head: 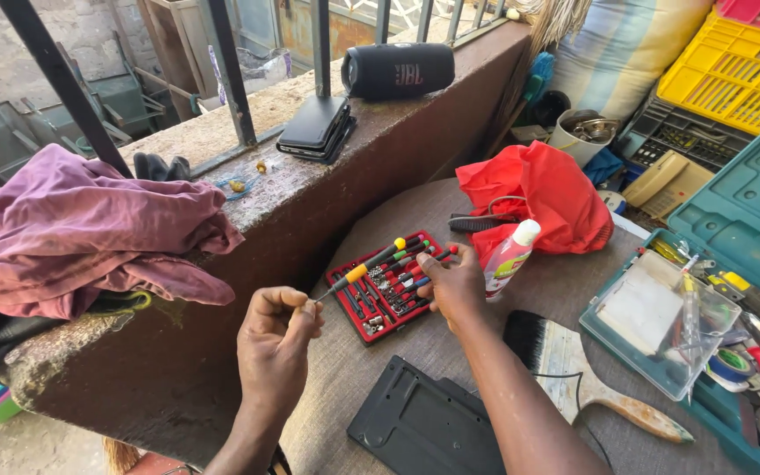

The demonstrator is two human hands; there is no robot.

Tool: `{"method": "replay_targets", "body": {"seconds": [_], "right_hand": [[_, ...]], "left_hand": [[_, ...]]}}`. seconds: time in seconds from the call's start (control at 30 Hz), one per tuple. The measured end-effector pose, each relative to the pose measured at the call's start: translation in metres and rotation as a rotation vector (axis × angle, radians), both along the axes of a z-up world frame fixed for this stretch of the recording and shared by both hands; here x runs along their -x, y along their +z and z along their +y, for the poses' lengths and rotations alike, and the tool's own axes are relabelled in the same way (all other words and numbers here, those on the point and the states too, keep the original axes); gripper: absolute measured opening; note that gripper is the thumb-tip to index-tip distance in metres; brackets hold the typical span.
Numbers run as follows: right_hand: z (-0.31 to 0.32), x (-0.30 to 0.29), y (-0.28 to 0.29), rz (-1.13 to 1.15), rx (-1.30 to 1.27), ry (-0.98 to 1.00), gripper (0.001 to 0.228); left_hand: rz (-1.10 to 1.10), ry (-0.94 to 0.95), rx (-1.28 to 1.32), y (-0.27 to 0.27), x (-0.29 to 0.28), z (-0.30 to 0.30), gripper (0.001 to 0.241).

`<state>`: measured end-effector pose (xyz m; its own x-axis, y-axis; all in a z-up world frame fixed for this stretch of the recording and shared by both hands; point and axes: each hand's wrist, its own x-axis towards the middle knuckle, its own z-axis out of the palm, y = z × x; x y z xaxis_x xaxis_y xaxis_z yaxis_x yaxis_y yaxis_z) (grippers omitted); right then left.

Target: Cleaning a computer keyboard with a brush and then disassembling it by removing screws with a screwdriver.

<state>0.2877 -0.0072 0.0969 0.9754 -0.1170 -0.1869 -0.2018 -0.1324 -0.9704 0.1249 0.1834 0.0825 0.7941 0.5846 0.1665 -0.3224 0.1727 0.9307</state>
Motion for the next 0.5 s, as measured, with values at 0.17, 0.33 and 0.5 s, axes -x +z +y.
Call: {"method": "replay_targets", "body": {"seconds": [0.17, 0.33, 0.5], "right_hand": [[0.004, 0.003, 0.011, -0.031, 0.347, 0.027, 0.070], [0.003, 0.001, 0.008, -0.035, 0.679, 0.097, 0.078], [0.003, -0.005, -0.002, -0.107, 0.841, 0.143, 0.052]], "left_hand": [[0.011, 0.026, 0.079, -0.014, 0.016, 0.001, 0.009], [0.033, 0.015, 0.107, -0.020, 0.021, -0.002, 0.009], [0.081, 0.035, 0.116, -0.018, 0.025, -0.003, 0.009]]}}
